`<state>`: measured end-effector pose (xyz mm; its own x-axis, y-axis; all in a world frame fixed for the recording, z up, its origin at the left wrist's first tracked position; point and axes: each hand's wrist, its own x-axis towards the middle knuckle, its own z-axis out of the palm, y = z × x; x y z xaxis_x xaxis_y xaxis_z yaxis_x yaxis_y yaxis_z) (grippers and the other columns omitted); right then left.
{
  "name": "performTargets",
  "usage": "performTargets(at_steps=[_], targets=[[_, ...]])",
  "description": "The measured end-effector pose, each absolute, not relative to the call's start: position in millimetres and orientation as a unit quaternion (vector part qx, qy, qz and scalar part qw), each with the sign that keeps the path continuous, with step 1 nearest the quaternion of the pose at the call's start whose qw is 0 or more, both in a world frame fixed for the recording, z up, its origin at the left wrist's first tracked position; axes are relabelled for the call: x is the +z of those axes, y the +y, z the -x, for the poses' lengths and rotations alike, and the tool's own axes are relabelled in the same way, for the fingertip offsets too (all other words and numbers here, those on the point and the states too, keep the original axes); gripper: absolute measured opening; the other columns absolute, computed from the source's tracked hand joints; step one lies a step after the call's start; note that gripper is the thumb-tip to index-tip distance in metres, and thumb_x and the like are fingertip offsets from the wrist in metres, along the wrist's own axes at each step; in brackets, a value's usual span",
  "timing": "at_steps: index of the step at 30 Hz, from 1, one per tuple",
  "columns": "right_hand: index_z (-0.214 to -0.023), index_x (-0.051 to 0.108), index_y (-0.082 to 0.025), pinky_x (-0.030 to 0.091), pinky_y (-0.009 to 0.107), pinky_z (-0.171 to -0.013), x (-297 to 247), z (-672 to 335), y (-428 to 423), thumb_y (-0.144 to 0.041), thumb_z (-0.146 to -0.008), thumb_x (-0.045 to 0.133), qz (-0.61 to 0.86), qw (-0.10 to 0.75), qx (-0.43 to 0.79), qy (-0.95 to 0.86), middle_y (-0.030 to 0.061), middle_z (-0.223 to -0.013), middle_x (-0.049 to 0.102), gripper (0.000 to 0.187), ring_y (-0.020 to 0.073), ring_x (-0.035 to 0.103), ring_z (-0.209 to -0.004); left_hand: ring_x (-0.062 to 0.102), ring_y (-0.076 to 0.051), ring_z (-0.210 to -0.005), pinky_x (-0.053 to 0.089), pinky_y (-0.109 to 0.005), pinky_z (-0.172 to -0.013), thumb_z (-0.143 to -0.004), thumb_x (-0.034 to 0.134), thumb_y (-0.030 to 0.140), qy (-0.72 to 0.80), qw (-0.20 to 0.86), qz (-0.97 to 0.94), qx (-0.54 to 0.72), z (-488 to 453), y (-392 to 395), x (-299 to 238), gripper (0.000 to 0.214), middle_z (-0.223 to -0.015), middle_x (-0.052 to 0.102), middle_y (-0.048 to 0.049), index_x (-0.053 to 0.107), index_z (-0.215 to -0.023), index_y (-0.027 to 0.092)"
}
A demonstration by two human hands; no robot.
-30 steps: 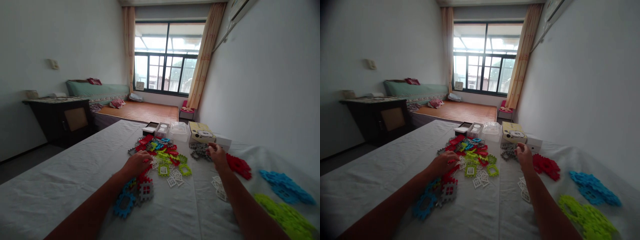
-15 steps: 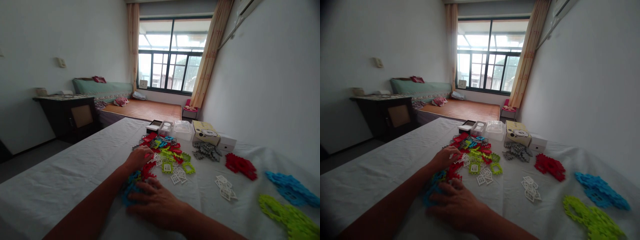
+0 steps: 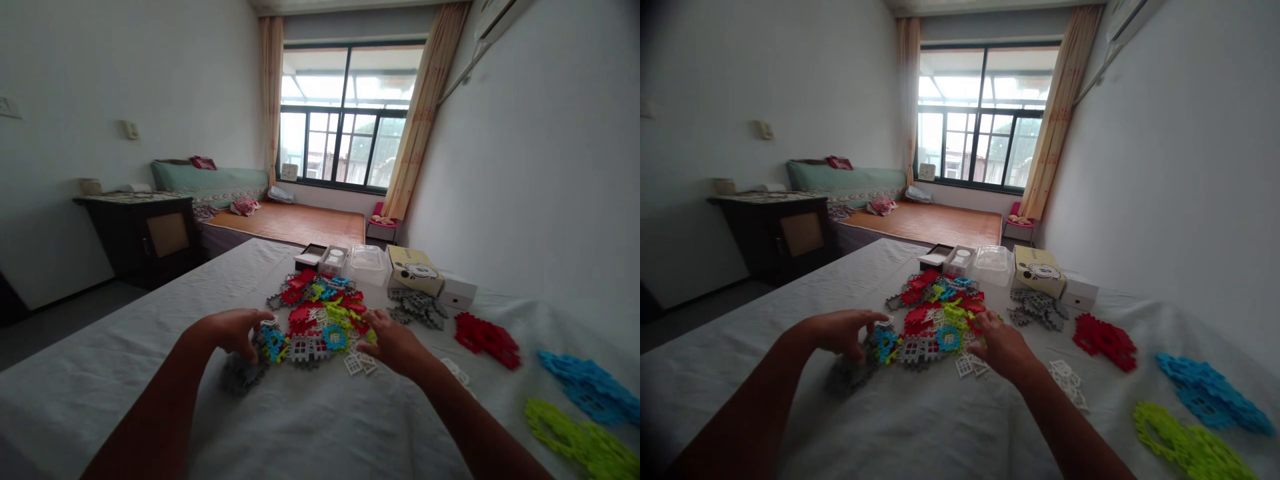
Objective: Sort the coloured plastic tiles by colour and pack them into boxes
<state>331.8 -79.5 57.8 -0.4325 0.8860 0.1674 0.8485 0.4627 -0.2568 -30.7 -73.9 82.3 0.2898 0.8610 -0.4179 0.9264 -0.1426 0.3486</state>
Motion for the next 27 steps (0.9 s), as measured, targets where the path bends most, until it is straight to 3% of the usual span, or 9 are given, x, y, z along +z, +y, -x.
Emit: performTargets(at_steps=[4,6,10,13,17,19,23,25,27], targets=[[-0.13,0.048,-0.013,0.036,0.043,-0.103,37.4,-339.2,-74.7,-0.036,-0.055,0.082,0.483,0.1,0.148,-0.857,0.0189,-0.136,0.047,0.085,0.0342,0.04,-0.128,0.062,-0.026,-0.095,0.053,-0.026,-0.067,-0.048,0.079,0.025,0.582,0.219,-0.782,-0.029,15.5,-70.7,70.9,0.1,-0.13,0.05,-0.0106,0.038,-0.14,0.029],[-0.128,0.049,-0.015,0.039,0.04,-0.101,27.7,-330.0,-72.4,-0.026,-0.058,0.08,0.464,0.13,0.177,-0.858,0.0162,-0.133,0.051,0.077,0.0308,0.047,-0.123,0.062,-0.023,-0.092,0.052,-0.026,-0.071,-0.052,0.076,0.019,0.552,0.214,-0.806,0.007,4.9,-67.8,64.3,0.094,-0.127,0.051,-0.0082,0.04,-0.138,0.03],[-0.127,0.047,-0.021,0.05,0.033,-0.084,26.2,-306.3,-72.4,-0.007,-0.075,0.058,0.46,0.261,0.186,-0.828,0.0122,-0.132,0.049,0.054,0.0173,0.063,-0.094,0.062,-0.015,-0.085,0.052,-0.025,-0.073,-0.068,0.063,0.014,0.454,0.272,-0.838,0.132,-15.7,-60.5,52.2,0.076,-0.129,0.046,-0.0068,0.039,-0.138,0.032],[-0.125,0.047,-0.022,0.046,0.035,-0.092,36.7,-289.0,-88.8,-0.011,-0.083,0.052,0.426,0.32,0.131,-0.836,0.0099,-0.131,0.049,0.044,0.019,0.055,-0.109,0.059,-0.016,-0.096,0.05,-0.026,-0.081,-0.075,0.06,0.02,0.404,0.26,-0.854,0.198,-22.9,-56.8,49.5,0.064,-0.131,0.045,-0.007,0.043,-0.136,0.03],[-0.112,0.056,-0.026,0.038,0.035,-0.098,45.1,-262.5,-126.2,-0.02,-0.089,0.052,0.286,0.236,0.068,-0.926,0.0022,-0.115,0.061,0.025,0.0183,0.05,-0.112,0.061,-0.017,-0.089,0.048,-0.029,-0.082,-0.08,0.056,0.031,0.49,0.173,-0.843,0.141,-9.0,-63.2,63.3,0.042,-0.113,0.061,-0.0055,0.058,-0.121,0.025],[-0.101,0.059,-0.026,0.04,0.033,-0.091,45.7,-253.7,-137.9,-0.026,-0.087,0.055,0.242,0.162,0.048,-0.955,0.0005,-0.106,0.064,0.014,0.0186,0.052,-0.106,0.062,-0.021,-0.088,0.049,-0.029,-0.078,-0.072,0.063,0.037,0.551,0.156,-0.817,0.067,6.0,-70.7,74.4,0.038,-0.098,0.067,-0.0035,0.065,-0.107,0.024],[-0.091,0.059,-0.021,0.042,0.027,-0.071,49.4,-263.3,-131.1,-0.03,-0.083,0.061,0.371,0.093,0.037,-0.923,0.0029,-0.097,0.063,0.012,0.0185,0.058,-0.088,0.065,-0.02,-0.068,0.048,-0.025,-0.052,-0.057,0.071,0.043,0.632,0.265,-0.727,-0.047,31.0,-83.1,90.6,0.06,-0.101,0.068,-0.0062,0.061,-0.112,0.022],[-0.092,0.058,-0.02,0.04,0.026,-0.066,51.8,-279.2,-118.9,-0.034,-0.08,0.062,0.444,0.085,0.051,-0.89,0.0038,-0.096,0.063,0.019,0.0179,0.059,-0.082,0.066,-0.021,-0.071,0.05,-0.026,-0.054,-0.053,0.073,0.04,0.652,0.252,-0.713,-0.05,34.7,-86.5,95.5,0.07,-0.107,0.067,-0.0084,0.057,-0.12,0.022],[-0.092,0.057,-0.019,0.039,0.026,-0.066,52.1,-295.4,-107.7,-0.036,-0.08,0.061,0.476,0.082,0.067,-0.873,0.0042,-0.094,0.063,0.021,0.0178,0.059,-0.08,0.066,-0.025,-0.086,0.052,-0.029,-0.069,-0.053,0.075,0.04,0.65,0.21,-0.729,-0.045,33.7,-90.5,99.9,0.074,-0.108,0.067,-0.0089,0.057,-0.122,0.021]])
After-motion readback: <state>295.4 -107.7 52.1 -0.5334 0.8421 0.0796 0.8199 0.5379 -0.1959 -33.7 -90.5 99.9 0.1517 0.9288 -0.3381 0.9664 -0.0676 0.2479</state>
